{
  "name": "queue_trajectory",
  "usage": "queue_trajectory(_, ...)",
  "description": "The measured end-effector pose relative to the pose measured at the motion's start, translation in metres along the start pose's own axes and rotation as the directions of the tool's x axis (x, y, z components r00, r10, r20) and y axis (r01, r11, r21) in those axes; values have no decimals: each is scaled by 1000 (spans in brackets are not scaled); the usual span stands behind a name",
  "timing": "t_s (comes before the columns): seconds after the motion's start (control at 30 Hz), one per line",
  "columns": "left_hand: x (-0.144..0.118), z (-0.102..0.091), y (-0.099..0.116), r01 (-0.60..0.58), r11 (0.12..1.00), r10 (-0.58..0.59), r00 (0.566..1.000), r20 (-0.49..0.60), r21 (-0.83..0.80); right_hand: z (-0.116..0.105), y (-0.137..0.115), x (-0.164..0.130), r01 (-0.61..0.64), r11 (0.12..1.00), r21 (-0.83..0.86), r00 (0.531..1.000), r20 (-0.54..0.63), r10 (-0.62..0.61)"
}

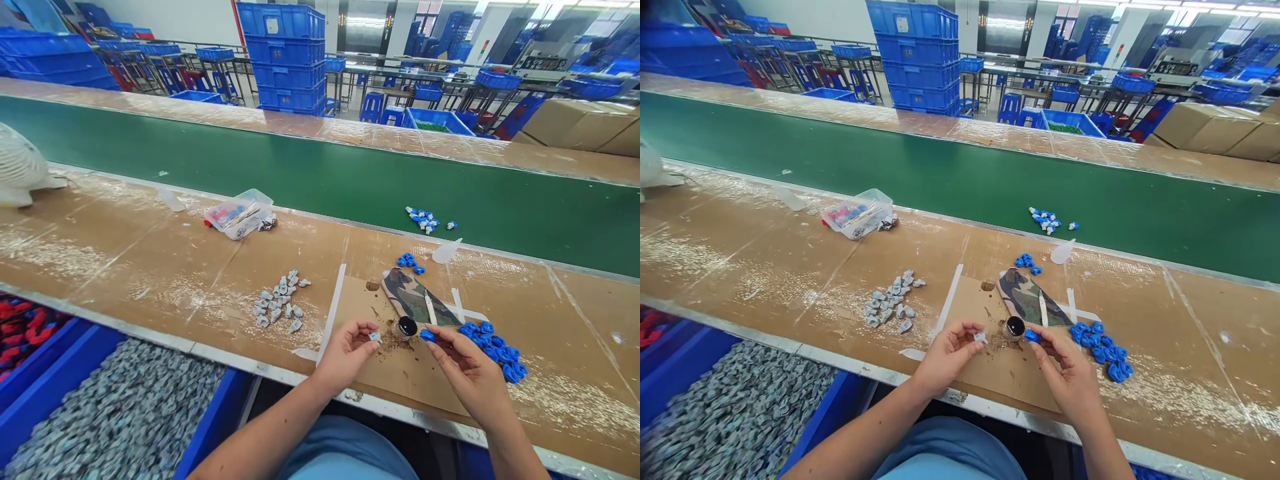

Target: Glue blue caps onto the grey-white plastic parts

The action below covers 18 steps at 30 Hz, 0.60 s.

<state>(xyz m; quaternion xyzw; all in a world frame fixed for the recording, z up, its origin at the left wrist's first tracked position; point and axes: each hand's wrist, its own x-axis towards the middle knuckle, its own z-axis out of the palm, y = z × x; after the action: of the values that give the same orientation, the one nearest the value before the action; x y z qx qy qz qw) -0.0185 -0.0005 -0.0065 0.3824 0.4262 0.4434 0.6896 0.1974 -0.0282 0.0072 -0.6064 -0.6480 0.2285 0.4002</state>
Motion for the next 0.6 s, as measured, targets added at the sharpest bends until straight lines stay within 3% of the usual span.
queue_trajectory(0.1, 0, 1, -3, 5, 1000, -5, 999, 52, 10, -2, -5, 3, 24, 995, -96, 1000, 0, -24)
queue_trajectory(0.23, 2, 2, -6, 19, 999, -16, 997, 77, -33, -5, -10, 8, 163, 950, -265, 986, 0, -169)
queue_trajectory(0.4, 4, 2, -10, -19, 999, 18, 999, 38, 43, -5, -10, 14, 250, 898, -361, 965, 19, -261)
queue_trajectory(0.6, 4, 2, -8, 39, 999, -38, 997, 72, -19, -5, -12, 21, 320, 849, -419, 946, 87, -314)
